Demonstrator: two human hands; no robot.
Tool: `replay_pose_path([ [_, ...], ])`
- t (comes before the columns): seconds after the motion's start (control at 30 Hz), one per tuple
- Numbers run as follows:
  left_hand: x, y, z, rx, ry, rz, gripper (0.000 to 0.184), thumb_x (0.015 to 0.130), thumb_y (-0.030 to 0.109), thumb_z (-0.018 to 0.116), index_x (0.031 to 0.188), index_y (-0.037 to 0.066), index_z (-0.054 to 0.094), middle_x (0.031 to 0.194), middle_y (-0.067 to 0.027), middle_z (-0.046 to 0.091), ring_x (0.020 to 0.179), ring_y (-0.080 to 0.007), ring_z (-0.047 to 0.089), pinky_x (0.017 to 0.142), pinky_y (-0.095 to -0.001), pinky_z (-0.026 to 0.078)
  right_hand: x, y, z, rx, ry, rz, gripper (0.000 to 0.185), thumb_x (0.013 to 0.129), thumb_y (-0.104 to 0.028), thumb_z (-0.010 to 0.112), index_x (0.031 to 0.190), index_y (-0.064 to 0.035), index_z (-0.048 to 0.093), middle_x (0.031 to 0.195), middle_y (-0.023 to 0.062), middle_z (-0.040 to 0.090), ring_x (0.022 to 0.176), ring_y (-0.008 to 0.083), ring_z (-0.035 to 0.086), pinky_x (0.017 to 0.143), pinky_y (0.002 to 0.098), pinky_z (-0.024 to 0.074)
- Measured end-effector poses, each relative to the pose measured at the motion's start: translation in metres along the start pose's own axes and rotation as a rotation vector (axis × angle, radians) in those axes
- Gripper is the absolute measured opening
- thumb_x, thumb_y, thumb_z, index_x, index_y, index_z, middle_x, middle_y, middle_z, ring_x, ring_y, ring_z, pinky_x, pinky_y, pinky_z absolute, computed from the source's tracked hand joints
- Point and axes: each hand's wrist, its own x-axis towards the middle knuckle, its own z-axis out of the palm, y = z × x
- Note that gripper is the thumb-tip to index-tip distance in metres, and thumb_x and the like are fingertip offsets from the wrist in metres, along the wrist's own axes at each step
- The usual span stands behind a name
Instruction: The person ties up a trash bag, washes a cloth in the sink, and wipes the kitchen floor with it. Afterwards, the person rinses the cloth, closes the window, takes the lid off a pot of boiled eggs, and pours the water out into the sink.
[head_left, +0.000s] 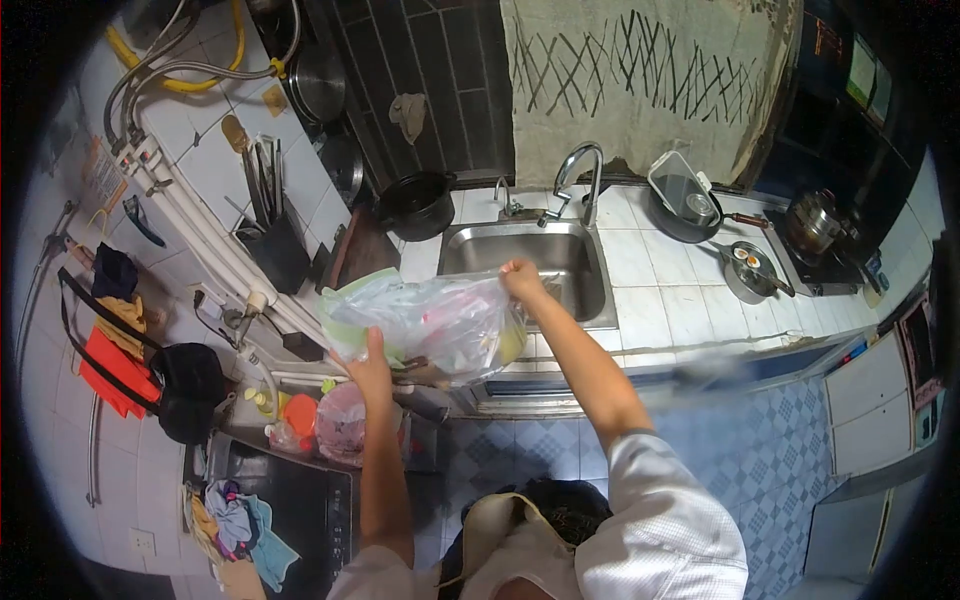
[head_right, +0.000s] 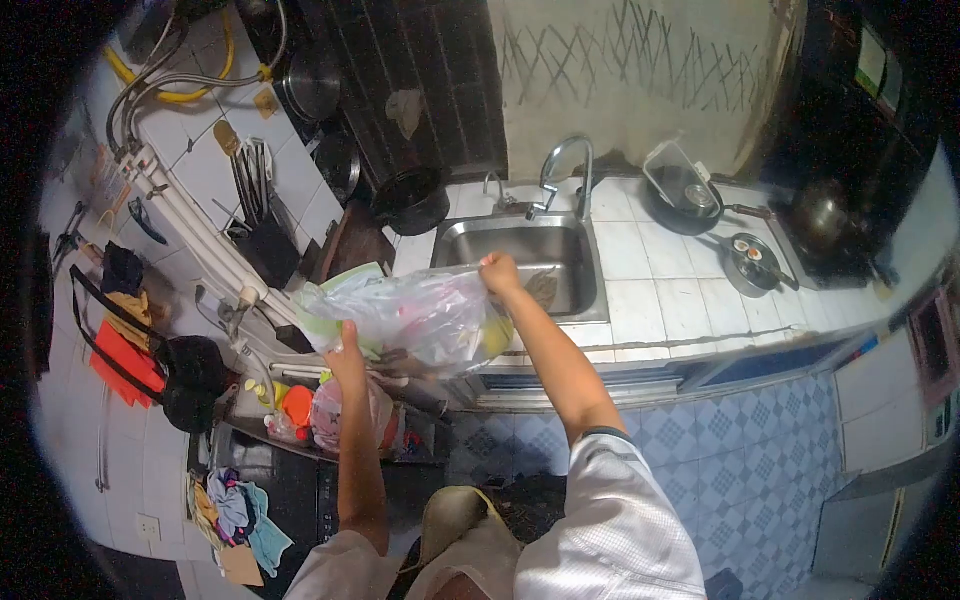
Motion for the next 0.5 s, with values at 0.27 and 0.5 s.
replay_pose_path([
  [0.27,0.019,-0.004,0.048,0.328,-0.374,0.435,0.043,0.065,0.008,0.066,0.102,-0.001,0.046,0.104,-0.0096,0.049,0.094,-0.0179,0.048,0.079,-0.0293,0.038,0.013,0.014,0.013,0.252,-0.153,-0.062,0.012,0.082,-0.014,0.045,0.082,-0.0058,0.054,0.072,0.004,0.054,0.064,0.0134,0.049,0.057,0.0298,0.042],
  [0.5,0.023,-0.012,0.051,0.223,-0.546,0.312,0.036,0.063,0.004,0.063,0.096,0.001,0.051,0.082,-0.0029,0.057,0.073,-0.0131,0.054,0.069,-0.0253,0.042,0.022,0.02,0.011,0.408,-0.016,0.074,0.022,0.077,-0.022,0.057,0.075,-0.0008,0.054,0.079,0.0088,0.058,0.071,0.0167,0.054,0.062,0.0296,0.042],
])
